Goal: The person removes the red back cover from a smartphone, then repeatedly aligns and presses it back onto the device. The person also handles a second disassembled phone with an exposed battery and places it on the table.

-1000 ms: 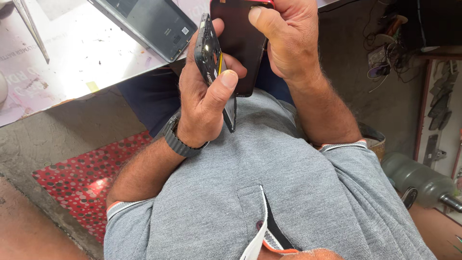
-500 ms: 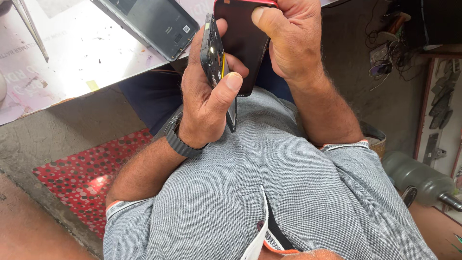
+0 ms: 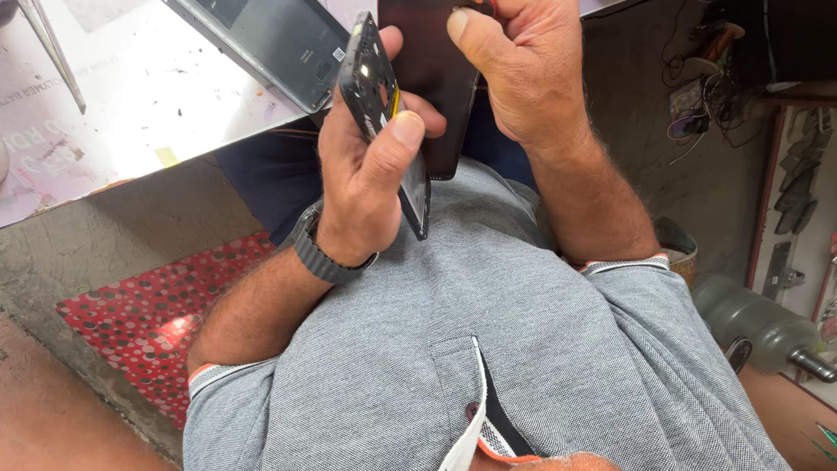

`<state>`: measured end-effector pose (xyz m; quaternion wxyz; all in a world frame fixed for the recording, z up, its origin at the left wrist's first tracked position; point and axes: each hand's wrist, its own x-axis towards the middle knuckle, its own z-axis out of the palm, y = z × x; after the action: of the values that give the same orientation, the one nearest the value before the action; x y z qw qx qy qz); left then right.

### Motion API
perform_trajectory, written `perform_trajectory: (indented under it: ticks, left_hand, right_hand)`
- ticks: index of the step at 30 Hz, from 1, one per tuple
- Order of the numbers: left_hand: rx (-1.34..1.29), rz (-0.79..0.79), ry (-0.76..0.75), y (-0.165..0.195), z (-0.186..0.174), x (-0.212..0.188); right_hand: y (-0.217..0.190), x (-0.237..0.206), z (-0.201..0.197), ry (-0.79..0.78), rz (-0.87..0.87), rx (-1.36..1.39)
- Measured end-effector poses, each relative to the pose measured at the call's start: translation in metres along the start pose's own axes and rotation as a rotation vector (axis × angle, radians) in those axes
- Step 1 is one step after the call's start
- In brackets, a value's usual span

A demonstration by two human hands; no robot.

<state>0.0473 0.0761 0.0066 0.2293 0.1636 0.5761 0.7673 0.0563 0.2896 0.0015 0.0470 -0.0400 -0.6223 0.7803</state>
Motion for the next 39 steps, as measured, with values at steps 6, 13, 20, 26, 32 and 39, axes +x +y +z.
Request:
perform_trajectory:
  ticks: [6,13,20,26,32,39]
  left_hand:
    - [-0.019,-0.01,0.018,-0.005,-0.001,0.001]
    - [0.016,-0.023,0.01,0.0,0.002,0.0]
    - [0.071,-0.041,-0.004,0.003,0.004,0.0]
    - [-0.019,-0.014,0.012,-0.006,0.003,0.005]
    - [-0.211,-0.073,0.046,-0.003,0.002,0.016]
    - [-0.646,-0.218,0.04,0.02,-0.004,0.032]
  right_hand:
    - [-0.002,0.002,0.007,0.02,0.029,0.03]
    - [-0.001,0.002,0.006,0.041,0.017,0.074]
    - [0.006,0.0,-0.001,0.031,-0.049,-0.015]
    - [0.01,0.002,0.0,0.027,-0.015,0.072]
    - [0.007,0.001,0.002,-0.02,-0.002,0.065]
    - [0.004,-0.014,0.01,-0.188,0.174,0.465]
